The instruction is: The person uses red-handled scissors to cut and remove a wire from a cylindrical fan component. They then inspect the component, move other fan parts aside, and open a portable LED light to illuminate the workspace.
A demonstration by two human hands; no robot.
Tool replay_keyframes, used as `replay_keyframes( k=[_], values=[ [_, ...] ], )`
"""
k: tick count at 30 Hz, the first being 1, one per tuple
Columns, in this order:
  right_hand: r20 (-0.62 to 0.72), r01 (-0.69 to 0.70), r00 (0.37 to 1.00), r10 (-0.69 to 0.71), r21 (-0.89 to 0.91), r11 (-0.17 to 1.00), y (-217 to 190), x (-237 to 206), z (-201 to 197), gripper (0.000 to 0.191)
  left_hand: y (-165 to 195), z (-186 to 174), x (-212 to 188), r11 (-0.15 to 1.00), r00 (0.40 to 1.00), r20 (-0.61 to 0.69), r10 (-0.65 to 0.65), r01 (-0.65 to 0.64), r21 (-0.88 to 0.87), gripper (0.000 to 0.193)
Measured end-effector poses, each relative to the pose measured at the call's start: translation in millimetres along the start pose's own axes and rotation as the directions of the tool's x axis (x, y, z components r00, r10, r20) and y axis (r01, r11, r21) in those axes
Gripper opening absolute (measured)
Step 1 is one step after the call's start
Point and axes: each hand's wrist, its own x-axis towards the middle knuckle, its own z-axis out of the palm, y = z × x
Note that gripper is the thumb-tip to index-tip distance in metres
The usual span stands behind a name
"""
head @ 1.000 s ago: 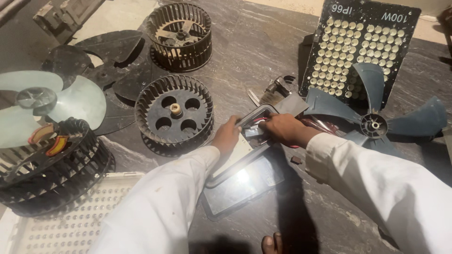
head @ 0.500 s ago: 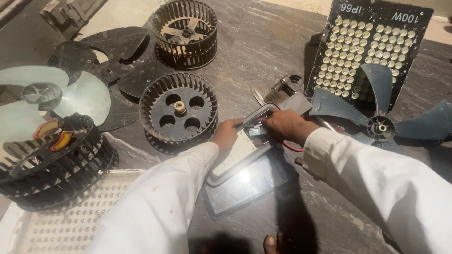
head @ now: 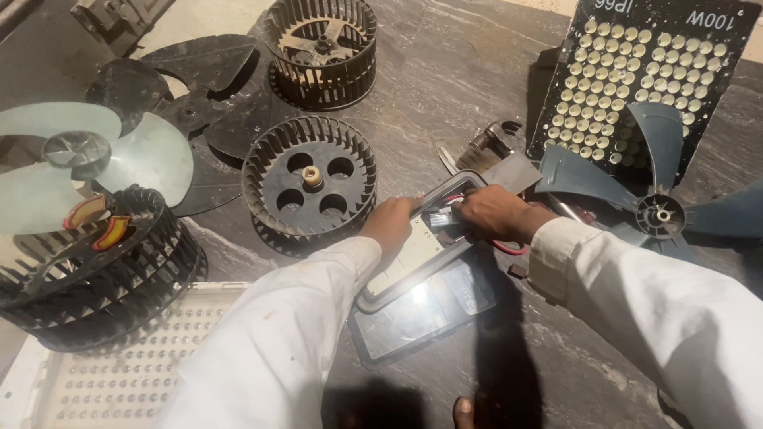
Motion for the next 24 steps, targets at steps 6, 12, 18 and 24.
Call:
replay_keyframes(
  k=[6,12,18,24],
  values=[
    [0.096,-0.065,0.993,0.066,-0.015,0.998,2.4,3.0,-4.9,0.024,8.3,-6.1,1.1,0.996,0.992,0.104,-0.072,0.067,0.051,0.036],
    [0.193,-0.029,0.980,0.046,-0.087,0.996,-6.7,22.2,-21.6,0.029,4.4,-0.5,2.2,0.997,0.999,0.043,0.000,-0.004,0.072,0.035],
    [0.119,0.046,0.992,-0.031,-0.128,0.991,-7.4,24.9,-16.8,0.019,-2.1,5.9,1.7,0.997,0.999,0.023,0.041,-0.042,0.064,0.032],
    [0.022,0.009,1.000,-0.008,-0.066,0.998,-4.7,8.6,-3.6,0.022,3.1,0.5,-3.8,0.997,0.998,0.006,0.066,-0.066,0.029,0.039]
  ],
)
